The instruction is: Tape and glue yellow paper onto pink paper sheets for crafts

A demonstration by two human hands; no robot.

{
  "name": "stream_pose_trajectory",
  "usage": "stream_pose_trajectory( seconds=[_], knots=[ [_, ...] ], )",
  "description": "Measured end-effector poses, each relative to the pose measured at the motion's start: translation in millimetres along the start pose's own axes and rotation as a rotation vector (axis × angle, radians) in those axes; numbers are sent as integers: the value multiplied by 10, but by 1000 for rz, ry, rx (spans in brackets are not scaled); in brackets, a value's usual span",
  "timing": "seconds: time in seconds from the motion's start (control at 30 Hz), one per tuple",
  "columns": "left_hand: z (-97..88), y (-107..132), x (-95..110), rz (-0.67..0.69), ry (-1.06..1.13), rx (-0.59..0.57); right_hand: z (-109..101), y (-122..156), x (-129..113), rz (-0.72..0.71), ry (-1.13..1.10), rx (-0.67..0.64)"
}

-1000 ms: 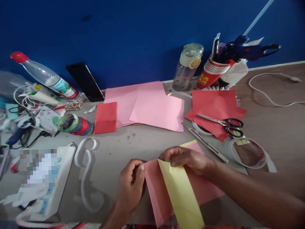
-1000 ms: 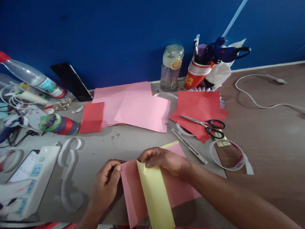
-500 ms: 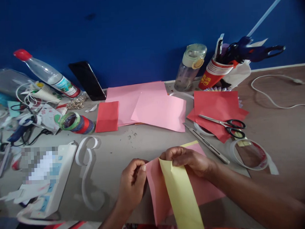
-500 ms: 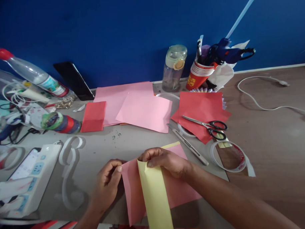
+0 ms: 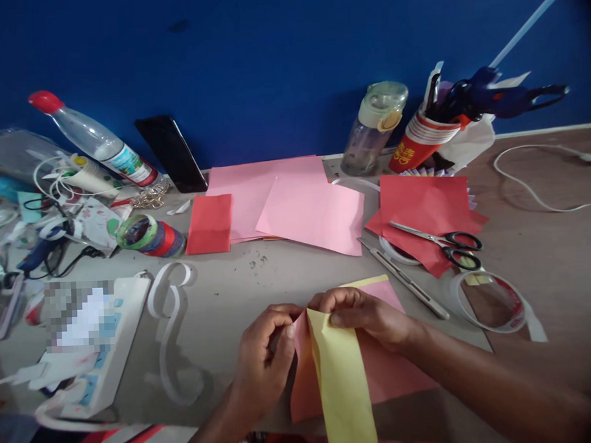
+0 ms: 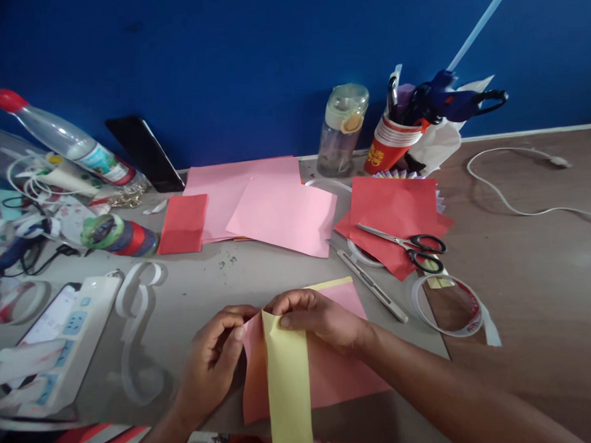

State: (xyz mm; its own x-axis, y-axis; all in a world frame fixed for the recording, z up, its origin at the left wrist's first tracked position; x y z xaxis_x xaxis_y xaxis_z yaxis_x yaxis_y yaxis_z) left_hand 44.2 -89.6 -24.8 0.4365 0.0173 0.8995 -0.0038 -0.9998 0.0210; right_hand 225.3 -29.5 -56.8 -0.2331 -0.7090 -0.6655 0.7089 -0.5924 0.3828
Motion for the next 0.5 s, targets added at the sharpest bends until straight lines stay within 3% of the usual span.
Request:
stream_pose_trajectory(
  seconds=[0.2,0.5],
  knots=[
    [-24,-13,35,-18,-13,-27,55,3,8,-118,105,-56],
    [-54,-25,45,-205,16,-42,94,30,-36,-243,280,-126]
  ],
)
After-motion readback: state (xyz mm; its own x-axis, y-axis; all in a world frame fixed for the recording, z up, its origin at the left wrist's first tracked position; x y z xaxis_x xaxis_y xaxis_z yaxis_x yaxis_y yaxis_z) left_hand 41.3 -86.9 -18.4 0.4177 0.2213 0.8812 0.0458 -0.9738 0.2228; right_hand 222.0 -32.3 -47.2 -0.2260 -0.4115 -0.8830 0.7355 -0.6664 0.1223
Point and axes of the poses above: each hand's wrist, its own y-axis away from the middle knuckle, its own z-axis out of the palm, x = y × z, the point moved 2 cm from there along -y, towards the middle knuckle, and after that the axes turned 3 degrees about x, right-handed, at the moved point
